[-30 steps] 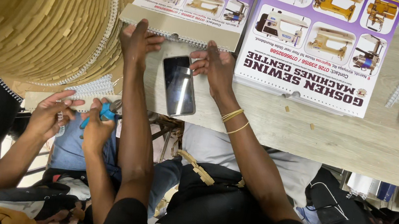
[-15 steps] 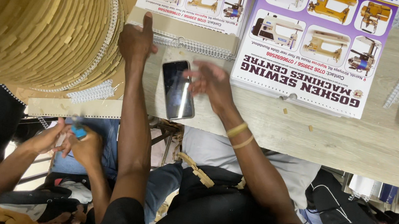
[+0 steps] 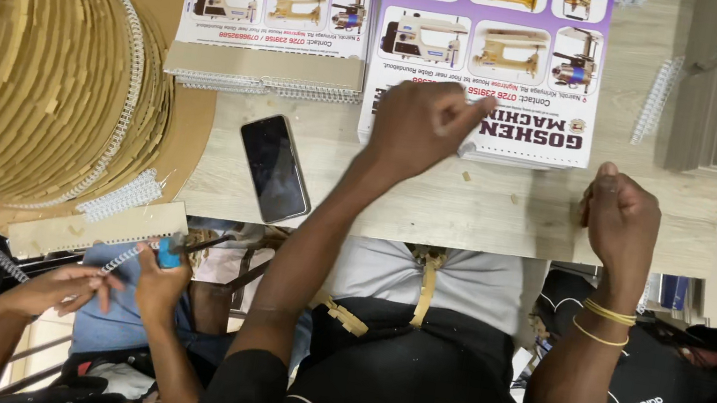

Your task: The person assembles spiral-bound notebooks by inserting metal wire coils into the punched holes of the pages. They use pliers to bend and secure the ends of the wire coils, ensuring the pages are bound together.

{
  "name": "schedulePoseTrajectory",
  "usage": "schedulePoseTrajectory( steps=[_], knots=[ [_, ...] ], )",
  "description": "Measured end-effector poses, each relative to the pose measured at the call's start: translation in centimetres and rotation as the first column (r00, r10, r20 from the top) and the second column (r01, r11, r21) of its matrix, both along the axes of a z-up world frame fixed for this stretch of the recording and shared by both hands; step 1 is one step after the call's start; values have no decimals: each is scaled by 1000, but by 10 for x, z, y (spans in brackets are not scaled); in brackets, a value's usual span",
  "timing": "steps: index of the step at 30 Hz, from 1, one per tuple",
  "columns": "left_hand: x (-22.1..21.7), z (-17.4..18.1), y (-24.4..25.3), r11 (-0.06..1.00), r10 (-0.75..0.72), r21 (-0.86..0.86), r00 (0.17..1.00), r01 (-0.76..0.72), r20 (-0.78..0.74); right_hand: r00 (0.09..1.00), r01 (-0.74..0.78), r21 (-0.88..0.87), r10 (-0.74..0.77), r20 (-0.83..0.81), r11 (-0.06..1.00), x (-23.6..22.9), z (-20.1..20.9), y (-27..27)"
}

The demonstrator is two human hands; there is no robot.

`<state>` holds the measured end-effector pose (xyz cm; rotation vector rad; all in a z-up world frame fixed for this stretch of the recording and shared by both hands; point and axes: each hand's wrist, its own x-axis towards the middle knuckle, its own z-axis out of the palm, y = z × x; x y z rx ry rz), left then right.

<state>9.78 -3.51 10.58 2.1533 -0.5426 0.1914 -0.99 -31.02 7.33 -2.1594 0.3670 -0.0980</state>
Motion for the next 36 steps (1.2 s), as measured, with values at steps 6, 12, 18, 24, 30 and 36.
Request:
schedulePoseTrajectory(
  steps=[6, 12, 18, 24, 30, 36],
  knots=[
    [39, -49, -109, 992, -82, -84, 993, 90, 90, 994, -70, -187, 54, -90, 980, 14, 14, 10],
    [42, -73, -124, 997, -11, -82, 1000, 12, 12, 987, -73, -441, 0, -164, 895, 25, 4, -1],
    [43, -76, -126, 998, -1, -69, 995, 7, 95, 995, -68, -560, 13, -102, 826, 46, 16, 10],
    [44, -52, -113, 975, -118, -203, 986, 92, -120, 973, -183, -584, 229, 6, 791, 62, 30, 39],
    [59, -74, -114, 930, -119, -363, 976, 46, -180, 872, -175, -845, 479, 105, 505, 61, -5, 37],
    [56, -39, -108, 890, -156, -453, 893, -59, -422, 753, -152, -870, 625, 205, 469, 57, -15, 36]
  ],
)
